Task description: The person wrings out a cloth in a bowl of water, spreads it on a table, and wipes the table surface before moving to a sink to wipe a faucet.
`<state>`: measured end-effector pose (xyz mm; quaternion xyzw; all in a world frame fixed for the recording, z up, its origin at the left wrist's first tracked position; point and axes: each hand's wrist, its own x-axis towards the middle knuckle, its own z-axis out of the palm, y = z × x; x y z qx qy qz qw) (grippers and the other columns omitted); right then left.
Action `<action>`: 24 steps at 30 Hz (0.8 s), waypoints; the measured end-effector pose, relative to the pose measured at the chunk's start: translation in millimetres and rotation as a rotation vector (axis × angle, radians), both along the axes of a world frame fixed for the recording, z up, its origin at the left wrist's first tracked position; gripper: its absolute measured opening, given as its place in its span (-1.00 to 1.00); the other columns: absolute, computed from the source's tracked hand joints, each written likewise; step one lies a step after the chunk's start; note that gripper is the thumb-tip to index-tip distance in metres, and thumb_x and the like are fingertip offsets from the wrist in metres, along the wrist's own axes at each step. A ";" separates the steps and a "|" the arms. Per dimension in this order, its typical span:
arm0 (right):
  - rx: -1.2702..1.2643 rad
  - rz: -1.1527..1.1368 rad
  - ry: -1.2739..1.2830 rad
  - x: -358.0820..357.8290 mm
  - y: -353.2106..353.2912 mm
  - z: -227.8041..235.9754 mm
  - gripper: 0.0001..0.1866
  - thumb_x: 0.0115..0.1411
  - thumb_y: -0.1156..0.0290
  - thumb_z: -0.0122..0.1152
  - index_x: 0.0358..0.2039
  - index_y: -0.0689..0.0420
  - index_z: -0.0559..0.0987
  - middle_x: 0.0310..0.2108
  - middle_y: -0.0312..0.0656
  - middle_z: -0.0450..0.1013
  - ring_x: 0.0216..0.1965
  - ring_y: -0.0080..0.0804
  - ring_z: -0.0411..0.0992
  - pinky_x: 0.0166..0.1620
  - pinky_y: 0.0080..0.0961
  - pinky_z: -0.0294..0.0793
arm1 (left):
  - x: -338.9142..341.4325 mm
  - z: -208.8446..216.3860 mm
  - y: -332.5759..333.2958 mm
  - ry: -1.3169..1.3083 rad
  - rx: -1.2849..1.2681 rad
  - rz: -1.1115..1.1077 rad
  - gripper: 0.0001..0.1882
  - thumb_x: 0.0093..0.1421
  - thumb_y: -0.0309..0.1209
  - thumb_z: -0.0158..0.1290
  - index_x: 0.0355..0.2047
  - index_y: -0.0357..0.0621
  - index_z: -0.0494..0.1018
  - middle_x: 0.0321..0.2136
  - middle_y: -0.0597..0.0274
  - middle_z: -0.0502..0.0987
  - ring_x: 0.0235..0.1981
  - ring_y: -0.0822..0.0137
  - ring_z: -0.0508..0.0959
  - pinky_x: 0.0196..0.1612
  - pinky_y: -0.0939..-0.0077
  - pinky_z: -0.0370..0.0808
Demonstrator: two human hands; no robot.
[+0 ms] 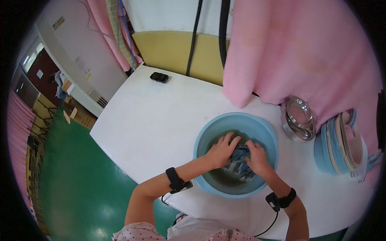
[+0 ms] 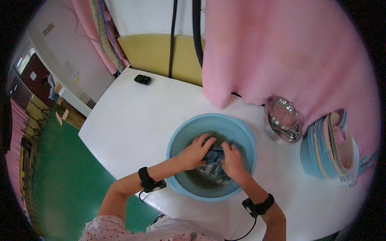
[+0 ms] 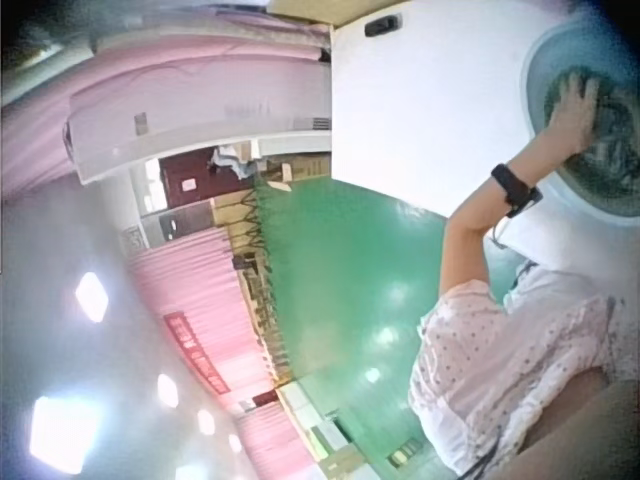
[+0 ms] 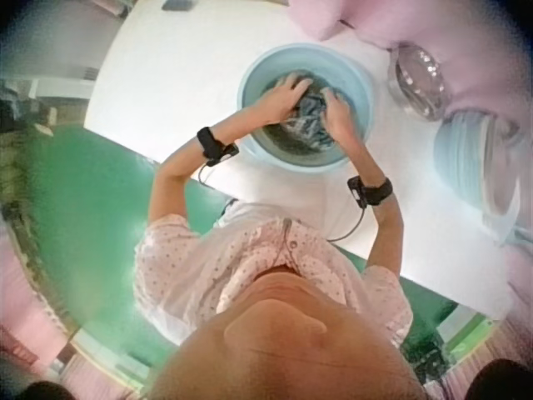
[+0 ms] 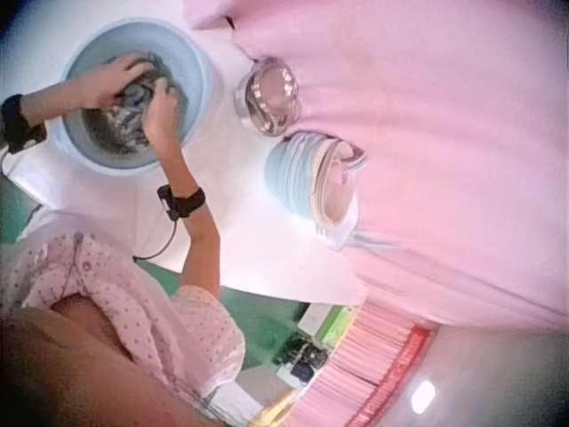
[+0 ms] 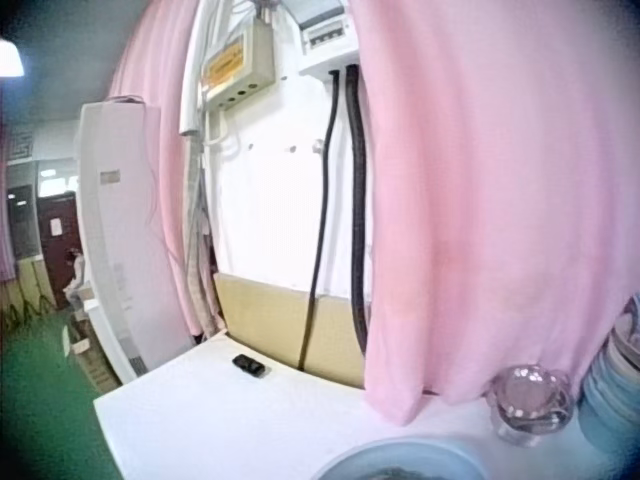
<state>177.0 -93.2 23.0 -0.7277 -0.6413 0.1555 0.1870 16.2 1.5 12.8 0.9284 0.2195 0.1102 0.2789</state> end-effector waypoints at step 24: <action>0.092 -0.035 0.026 0.0 -3.3 14.2 -0.57 -0.12 0.53 0.17 -0.14 0.12 0.40 -0.25 0.03 0.39 -0.29 0.01 0.40 -0.08 -0.21 0.32 | 2.0 12.3 -0.8 -0.059 0.201 -0.022 -0.42 -0.12 -0.41 0.08 -0.03 -0.10 0.20 -0.24 -0.09 0.44 -0.26 -0.11 0.48 -0.21 0.11 0.43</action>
